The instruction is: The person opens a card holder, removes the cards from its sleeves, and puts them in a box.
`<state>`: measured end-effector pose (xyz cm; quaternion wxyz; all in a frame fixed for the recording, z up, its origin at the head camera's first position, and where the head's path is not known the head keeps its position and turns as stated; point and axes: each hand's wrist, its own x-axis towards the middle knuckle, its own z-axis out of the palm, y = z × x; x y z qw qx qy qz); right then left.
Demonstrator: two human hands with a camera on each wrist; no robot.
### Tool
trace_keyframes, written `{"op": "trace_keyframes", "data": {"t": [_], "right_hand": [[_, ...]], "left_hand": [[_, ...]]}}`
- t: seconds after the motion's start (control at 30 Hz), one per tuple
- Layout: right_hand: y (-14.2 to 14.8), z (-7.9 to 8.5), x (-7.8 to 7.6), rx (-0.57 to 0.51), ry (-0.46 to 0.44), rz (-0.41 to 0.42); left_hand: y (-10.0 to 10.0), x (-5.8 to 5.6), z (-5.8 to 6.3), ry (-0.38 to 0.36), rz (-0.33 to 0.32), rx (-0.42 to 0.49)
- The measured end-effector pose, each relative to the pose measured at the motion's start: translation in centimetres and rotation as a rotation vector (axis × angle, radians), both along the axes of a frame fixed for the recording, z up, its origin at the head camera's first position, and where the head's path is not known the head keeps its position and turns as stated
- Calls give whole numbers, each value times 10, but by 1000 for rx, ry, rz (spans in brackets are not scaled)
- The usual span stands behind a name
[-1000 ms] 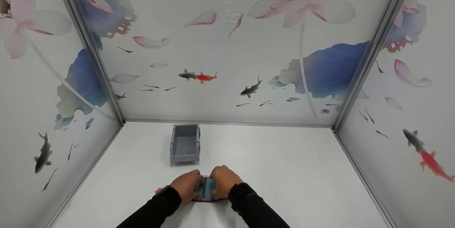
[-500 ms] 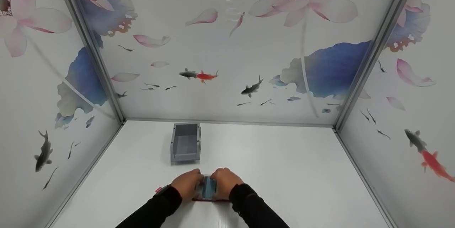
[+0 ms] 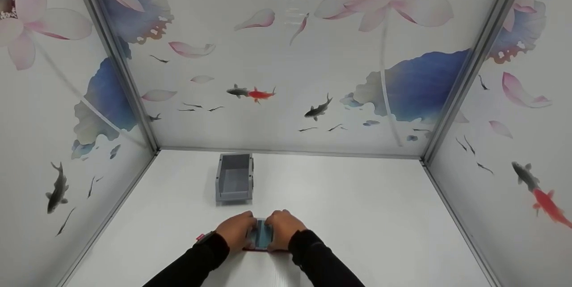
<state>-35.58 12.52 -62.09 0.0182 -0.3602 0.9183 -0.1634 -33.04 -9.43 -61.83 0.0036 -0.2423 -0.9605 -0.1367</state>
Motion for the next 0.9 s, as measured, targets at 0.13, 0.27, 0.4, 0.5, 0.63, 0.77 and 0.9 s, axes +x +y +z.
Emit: {"op": "trace_keyframes", "data": {"t": [0.13, 0.27, 0.4, 0.5, 0.63, 0.77, 0.9], "right_hand": [[0, 2, 1, 0, 5, 10], [-1, 4, 1, 12, -4, 11], [-2, 7, 2, 47, -15, -4], [-1, 7, 2, 69, -21, -17], [0, 7, 3, 81, -24, -28], [2, 9, 3, 79, -23, -24], [5, 11, 3, 50, -9, -6]], "left_hand": [[1, -1, -4, 12, 4, -1], [1, -1, -3, 8, 3, -3], [1, 1, -2, 0, 7, -5], [2, 3, 0, -23, 19, 10], [2, 3, 0, -53, 40, 14], [2, 1, -4, -53, 53, -12], [2, -3, -10, -47, 56, -18]]}}
